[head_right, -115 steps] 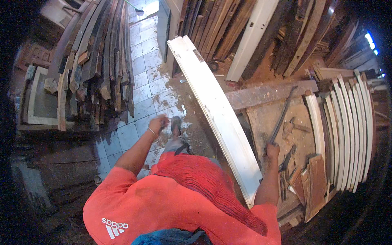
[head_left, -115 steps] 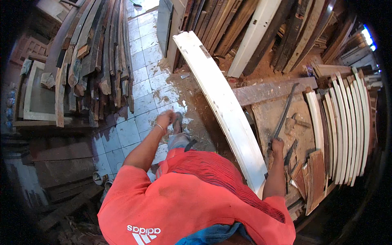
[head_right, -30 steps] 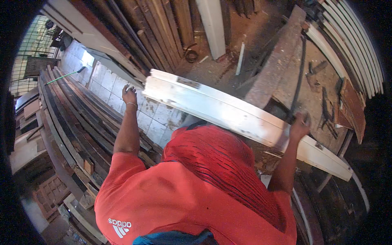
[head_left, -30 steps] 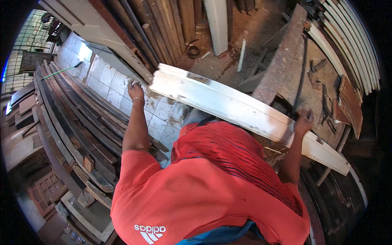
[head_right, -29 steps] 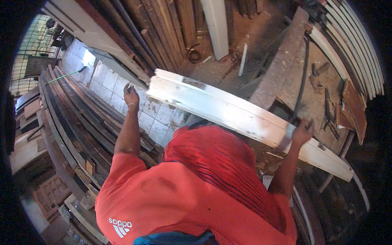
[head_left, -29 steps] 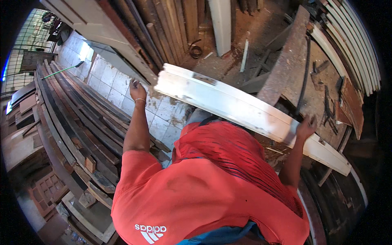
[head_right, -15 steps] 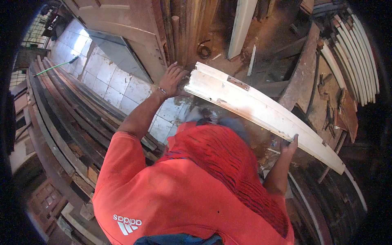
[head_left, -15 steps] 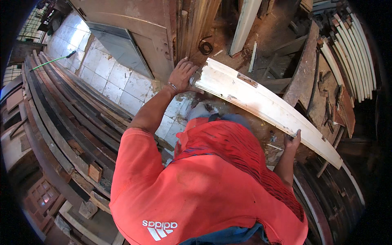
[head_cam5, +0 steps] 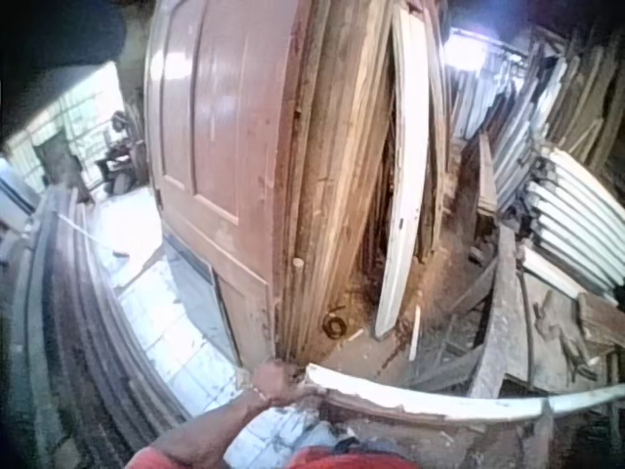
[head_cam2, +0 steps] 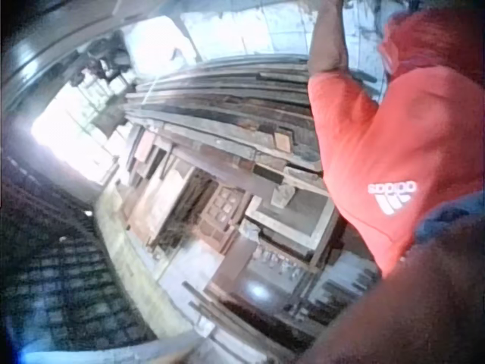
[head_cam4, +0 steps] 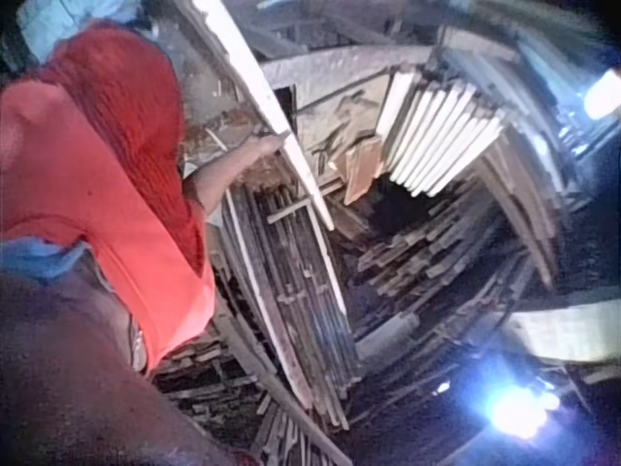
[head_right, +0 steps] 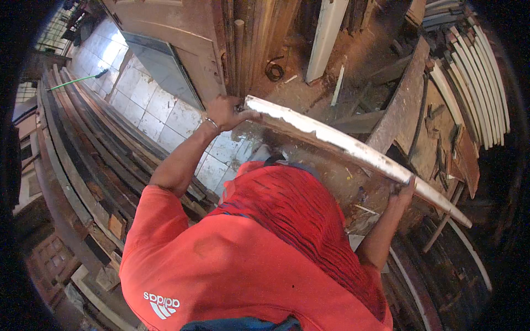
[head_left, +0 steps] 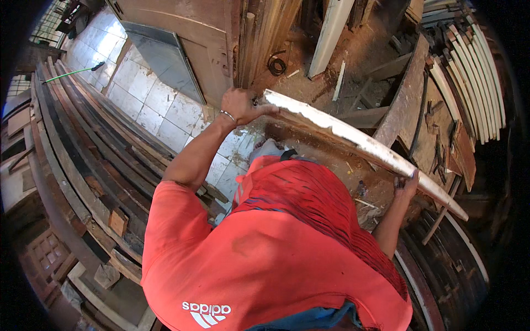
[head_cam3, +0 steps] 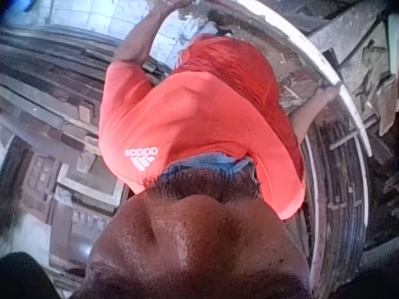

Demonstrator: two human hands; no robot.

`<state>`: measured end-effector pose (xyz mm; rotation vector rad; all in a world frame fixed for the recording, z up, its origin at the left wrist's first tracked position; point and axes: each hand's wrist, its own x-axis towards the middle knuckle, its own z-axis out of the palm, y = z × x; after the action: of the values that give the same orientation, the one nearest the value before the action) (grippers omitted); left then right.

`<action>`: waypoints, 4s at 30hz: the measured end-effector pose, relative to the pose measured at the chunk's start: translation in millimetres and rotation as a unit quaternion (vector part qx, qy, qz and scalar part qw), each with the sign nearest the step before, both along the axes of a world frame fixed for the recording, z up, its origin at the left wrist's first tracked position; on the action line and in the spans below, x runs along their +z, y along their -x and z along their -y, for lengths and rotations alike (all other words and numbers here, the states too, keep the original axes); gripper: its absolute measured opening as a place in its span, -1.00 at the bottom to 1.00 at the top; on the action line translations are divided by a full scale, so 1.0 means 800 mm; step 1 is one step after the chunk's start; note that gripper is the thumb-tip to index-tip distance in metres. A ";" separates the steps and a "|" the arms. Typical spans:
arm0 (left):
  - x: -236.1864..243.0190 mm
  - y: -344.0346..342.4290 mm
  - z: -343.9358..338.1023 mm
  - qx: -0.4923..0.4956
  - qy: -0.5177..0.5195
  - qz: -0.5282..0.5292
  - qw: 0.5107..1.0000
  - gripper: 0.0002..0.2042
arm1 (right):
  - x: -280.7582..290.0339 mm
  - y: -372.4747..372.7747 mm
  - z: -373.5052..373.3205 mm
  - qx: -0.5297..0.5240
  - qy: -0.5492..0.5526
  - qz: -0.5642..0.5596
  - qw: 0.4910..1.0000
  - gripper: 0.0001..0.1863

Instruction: The person smooths wooden planks using a rasp, moves pieces between various lumber stacks, and uses a hammer and a metal bar to separate wood components.

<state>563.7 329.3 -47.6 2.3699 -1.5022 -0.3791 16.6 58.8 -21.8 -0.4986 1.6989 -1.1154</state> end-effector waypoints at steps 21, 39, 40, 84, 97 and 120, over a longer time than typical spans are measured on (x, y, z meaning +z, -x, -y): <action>-0.002 -0.016 0.057 -0.082 -0.300 -0.223 0.924 0.01 | -0.054 -0.161 -0.054 0.497 0.349 -0.524 0.597 -0.10; -0.002 -0.012 0.077 -0.095 -0.423 -0.154 0.888 -0.21 | -0.016 -0.194 -0.012 0.696 0.160 -0.461 0.527 0.00; 0.003 -0.008 0.076 -0.095 -0.413 -0.172 0.889 -0.22 | -0.018 -0.194 -0.011 0.693 0.154 -0.458 0.535 0.00; -0.032 0.203 0.001 0.485 0.266 0.051 0.832 -0.42 | -0.176 0.125 0.362 0.444 0.116 -0.587 0.667 -0.57; 0.080 0.352 0.153 0.135 0.303 0.028 0.943 -0.71 | -0.168 0.106 0.375 0.393 0.127 -0.338 0.846 -0.51; 0.192 0.409 0.282 -0.240 -0.068 0.143 0.958 -0.67 | 0.138 -0.004 0.175 0.804 0.412 -0.215 0.372 -0.61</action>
<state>236.6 103.9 105.7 2.2056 -2.2642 -0.2590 20.2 -81.3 88.7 -2.4874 0.0342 -0.0379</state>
